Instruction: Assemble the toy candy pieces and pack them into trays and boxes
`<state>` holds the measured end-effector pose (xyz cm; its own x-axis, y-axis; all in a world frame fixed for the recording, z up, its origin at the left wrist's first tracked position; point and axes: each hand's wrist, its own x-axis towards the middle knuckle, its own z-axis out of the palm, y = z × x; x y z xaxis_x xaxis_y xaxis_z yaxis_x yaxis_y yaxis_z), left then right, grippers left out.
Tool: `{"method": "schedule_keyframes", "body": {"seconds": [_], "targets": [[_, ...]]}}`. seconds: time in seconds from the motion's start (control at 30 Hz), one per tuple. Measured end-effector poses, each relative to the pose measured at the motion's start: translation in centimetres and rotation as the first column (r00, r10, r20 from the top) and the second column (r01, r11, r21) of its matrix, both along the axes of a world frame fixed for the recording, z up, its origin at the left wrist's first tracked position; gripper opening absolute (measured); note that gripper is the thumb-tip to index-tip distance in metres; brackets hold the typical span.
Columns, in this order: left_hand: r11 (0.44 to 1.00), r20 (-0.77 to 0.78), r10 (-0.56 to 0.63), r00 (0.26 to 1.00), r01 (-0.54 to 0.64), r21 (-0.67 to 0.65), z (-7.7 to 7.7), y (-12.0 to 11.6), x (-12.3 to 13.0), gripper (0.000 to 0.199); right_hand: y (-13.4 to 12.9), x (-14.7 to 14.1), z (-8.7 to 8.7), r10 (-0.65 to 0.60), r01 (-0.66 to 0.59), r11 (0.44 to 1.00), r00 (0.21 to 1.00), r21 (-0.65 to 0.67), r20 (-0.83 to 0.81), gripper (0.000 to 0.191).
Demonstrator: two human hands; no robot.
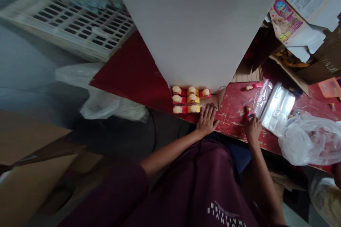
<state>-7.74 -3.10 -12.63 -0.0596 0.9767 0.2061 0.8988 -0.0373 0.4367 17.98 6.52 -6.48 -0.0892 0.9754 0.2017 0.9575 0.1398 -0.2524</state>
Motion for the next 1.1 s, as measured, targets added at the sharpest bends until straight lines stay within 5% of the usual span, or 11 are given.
{"method": "schedule_keyframes", "body": {"seconds": [0.17, 0.33, 0.47, 0.67, 0.8, 0.97, 1.1], "targets": [[0.993, -0.004, -0.004, 1.0, 0.004, 0.121, -0.8, -0.2, -0.3, 0.063, -0.7, -1.8, 1.6, -0.088, 0.076, 0.995, 0.971, -0.059, -0.223, 0.065], [0.98, -0.013, -0.094, 0.996, 0.095, 0.173, -1.5, -0.5, -0.5, 0.054, -2.0, -5.3, 7.4, -0.093, -0.046, 0.984, 0.684, -0.17, -0.723, 0.041], [0.984, -0.027, -0.124, 0.992, 0.126, 0.125, -1.7, -0.6, -0.5, 0.053, -3.3, -9.4, 10.0, 0.033, -0.198, 0.976, 0.56, -0.095, -0.828, 0.041], [0.984, -0.034, -0.162, 0.986, 0.164, 0.065, -2.0, -0.4, -0.4, 0.033, -3.0, -15.0, 7.2, 0.438, -0.546, 0.836, 0.601, 0.057, -0.668, 0.024], [0.985, -0.031, -0.164, 0.986, 0.166, 0.048, -2.4, -0.3, -0.3, 0.025, -2.4, -16.2, 5.1, 0.629, -0.701, 0.707, 0.559, 0.098, -0.54, 0.033], [0.988, 0.0, -0.146, 0.989, 0.146, 0.041, -2.7, -0.1, -0.1, 0.025, -2.3, -16.0, 5.5, 0.733, -0.817, 0.575, 0.497, 0.034, -0.464, 0.045], [0.991, 0.012, -0.135, 0.991, 0.134, 0.017, -2.4, -0.2, -0.4, 0.022, -0.5, -17.5, 6.0, 0.725, -0.83, 0.557, 0.503, -0.029, -0.47, 0.046]]}}
